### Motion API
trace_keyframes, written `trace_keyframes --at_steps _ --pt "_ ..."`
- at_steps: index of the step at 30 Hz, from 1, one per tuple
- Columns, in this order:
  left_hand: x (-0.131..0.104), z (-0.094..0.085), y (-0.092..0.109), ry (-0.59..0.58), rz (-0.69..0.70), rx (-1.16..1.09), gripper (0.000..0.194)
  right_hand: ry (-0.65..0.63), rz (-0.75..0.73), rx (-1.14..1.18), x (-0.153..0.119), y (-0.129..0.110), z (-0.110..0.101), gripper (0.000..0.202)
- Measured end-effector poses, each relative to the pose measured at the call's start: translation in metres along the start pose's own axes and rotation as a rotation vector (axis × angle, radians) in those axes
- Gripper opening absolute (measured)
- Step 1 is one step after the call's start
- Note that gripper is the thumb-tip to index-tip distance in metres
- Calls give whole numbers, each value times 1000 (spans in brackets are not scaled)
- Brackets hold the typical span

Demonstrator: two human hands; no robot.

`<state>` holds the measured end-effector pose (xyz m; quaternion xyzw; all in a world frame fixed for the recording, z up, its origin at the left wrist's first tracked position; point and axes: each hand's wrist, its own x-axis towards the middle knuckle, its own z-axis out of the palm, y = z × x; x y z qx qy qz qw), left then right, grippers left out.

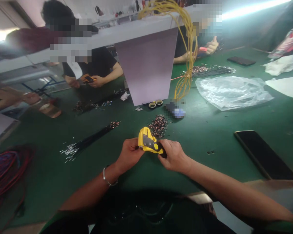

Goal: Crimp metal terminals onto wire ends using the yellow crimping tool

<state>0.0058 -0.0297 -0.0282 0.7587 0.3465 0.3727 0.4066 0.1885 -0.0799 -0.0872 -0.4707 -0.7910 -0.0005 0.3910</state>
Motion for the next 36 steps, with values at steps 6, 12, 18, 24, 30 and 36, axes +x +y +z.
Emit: trace_keyframes --at_steps 6,12,18,24,30,36 --pt "1 -1 -5 -17 -63 56 15 -20 54 1 -1 2 4 21" --pt "7 -1 -6 20 -84 72 20 -31 100 11 -2 6 11 19" --pt "12 -1 -12 50 -329 15 14 -11 409 235 3 12 15 16" --pt "12 0 -24 90 -508 -177 15 -65 781 950 14 21 7 26" --pt "14 -4 -22 132 -537 -200 17 -118 780 1298 16 19 1 37" --pt "12 -6 -15 81 -497 -105 21 -229 742 1467 15 11 -2 43"
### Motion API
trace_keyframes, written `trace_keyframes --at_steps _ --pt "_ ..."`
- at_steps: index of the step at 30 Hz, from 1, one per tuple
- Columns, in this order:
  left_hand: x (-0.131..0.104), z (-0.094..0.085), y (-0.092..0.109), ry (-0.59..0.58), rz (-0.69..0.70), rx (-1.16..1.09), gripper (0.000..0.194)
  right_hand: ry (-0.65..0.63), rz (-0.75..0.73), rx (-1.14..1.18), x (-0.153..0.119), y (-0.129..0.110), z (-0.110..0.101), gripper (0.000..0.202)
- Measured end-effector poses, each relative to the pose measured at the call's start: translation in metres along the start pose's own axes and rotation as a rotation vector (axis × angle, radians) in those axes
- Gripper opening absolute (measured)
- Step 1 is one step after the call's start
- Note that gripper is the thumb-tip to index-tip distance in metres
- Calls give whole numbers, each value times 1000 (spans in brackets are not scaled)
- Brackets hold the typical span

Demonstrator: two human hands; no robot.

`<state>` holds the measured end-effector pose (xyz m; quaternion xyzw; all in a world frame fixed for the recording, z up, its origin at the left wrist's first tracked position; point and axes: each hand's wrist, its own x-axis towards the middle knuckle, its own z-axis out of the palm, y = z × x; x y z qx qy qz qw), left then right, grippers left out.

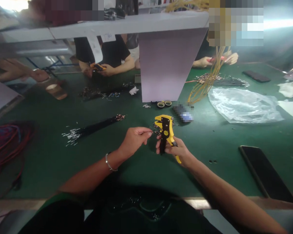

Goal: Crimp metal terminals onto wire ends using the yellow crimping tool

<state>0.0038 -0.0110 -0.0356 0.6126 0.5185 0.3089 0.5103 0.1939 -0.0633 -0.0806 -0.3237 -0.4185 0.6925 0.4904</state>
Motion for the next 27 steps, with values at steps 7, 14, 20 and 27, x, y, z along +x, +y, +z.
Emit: trace_keyframes --at_steps 7,14,20,27 --pt "-1 4 -4 -74 -75 -167 19 -73 19 57 -1 0 -1 47" --pt "1 4 -10 -20 -21 -132 10 -90 28 61 -2 3 0 48" --pt "0 1 -4 32 -16 -102 10 -109 34 92 -2 0 3 48" --pt "-4 -3 3 171 135 -9 13 -133 45 98 -3 -2 5 48"
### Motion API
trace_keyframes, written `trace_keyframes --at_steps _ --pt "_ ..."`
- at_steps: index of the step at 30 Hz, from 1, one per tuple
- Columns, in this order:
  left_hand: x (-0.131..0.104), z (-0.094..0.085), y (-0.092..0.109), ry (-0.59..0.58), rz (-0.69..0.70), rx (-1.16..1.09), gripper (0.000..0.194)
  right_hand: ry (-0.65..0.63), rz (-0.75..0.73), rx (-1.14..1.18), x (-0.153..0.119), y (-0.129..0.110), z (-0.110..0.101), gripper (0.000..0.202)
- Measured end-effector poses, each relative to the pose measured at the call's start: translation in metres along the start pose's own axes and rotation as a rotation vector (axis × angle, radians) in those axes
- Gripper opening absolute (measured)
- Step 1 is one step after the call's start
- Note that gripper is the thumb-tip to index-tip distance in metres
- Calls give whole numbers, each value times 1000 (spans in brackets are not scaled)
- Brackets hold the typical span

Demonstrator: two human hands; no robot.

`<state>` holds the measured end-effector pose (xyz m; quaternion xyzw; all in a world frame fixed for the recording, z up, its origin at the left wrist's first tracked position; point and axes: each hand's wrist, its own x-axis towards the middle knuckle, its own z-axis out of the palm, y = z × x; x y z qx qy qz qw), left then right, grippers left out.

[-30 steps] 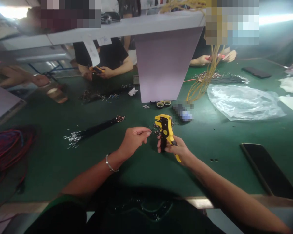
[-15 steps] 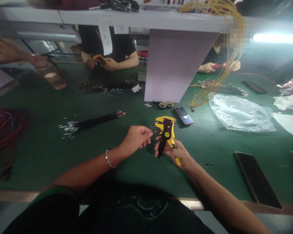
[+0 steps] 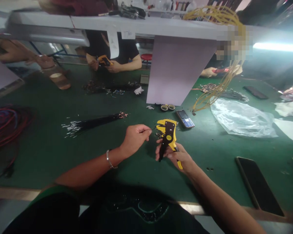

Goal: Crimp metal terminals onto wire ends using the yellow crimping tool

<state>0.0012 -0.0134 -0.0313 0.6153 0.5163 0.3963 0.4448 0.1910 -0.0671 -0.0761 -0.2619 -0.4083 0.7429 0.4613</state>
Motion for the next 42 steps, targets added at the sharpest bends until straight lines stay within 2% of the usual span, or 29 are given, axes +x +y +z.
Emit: trace_keyframes --at_steps 8,12,16,23,30,36,42 --pt "-1 -1 -1 115 135 102 12 -5 3 -36 -1 4 0 49" --pt "-2 0 -5 175 298 250 15 -19 3 -42 -1 4 0 51" --pt "-4 1 -8 176 449 419 20 -16 13 -52 -2 4 1 51" --pt "-7 3 -7 88 517 495 24 -25 14 -56 -2 5 0 50" --pt "-10 4 -8 48 519 491 23 3 18 -65 -3 4 0 51" --pt "-3 -1 -5 81 380 221 17 -12 12 -71 -1 4 -1 52" --pt "4 -5 -6 64 265 133 19 -24 40 -92 -1 2 0 52"
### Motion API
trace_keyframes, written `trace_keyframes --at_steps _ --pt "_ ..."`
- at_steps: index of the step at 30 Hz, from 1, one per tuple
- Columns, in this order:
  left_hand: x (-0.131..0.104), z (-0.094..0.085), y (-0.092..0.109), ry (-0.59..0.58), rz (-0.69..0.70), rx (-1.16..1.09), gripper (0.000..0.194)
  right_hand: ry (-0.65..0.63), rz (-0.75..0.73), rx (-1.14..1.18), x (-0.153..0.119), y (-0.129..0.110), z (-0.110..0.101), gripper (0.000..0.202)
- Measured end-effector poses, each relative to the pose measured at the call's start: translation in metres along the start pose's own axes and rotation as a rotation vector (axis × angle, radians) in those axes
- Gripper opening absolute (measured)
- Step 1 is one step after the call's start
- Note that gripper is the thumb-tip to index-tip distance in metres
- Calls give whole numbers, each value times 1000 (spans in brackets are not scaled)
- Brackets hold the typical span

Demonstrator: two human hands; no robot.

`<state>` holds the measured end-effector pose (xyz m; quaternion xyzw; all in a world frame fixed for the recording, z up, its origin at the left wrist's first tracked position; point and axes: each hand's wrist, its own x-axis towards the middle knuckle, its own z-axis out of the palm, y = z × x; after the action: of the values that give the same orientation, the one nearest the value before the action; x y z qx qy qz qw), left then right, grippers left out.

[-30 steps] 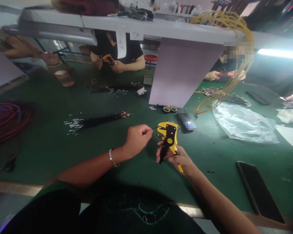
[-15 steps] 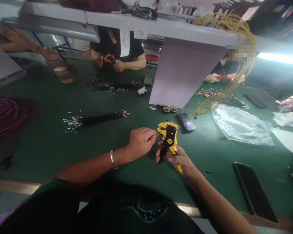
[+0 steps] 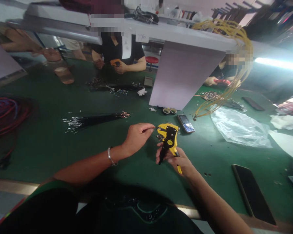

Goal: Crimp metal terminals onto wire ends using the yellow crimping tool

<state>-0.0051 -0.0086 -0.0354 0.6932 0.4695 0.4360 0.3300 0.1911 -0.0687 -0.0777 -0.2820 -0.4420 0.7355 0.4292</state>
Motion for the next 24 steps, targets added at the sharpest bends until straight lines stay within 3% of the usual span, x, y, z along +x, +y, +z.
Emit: trace_keyframes --at_steps 14,20,24 --pt "2 -1 2 7 -31 -44 13 -33 21 -4 -2 -2 2 52" --pt "3 -2 3 -84 -239 -254 13 -54 13 -6 -3 -1 3 53" --pt "3 -1 3 -100 -257 -298 12 -75 7 -12 -3 1 3 53"
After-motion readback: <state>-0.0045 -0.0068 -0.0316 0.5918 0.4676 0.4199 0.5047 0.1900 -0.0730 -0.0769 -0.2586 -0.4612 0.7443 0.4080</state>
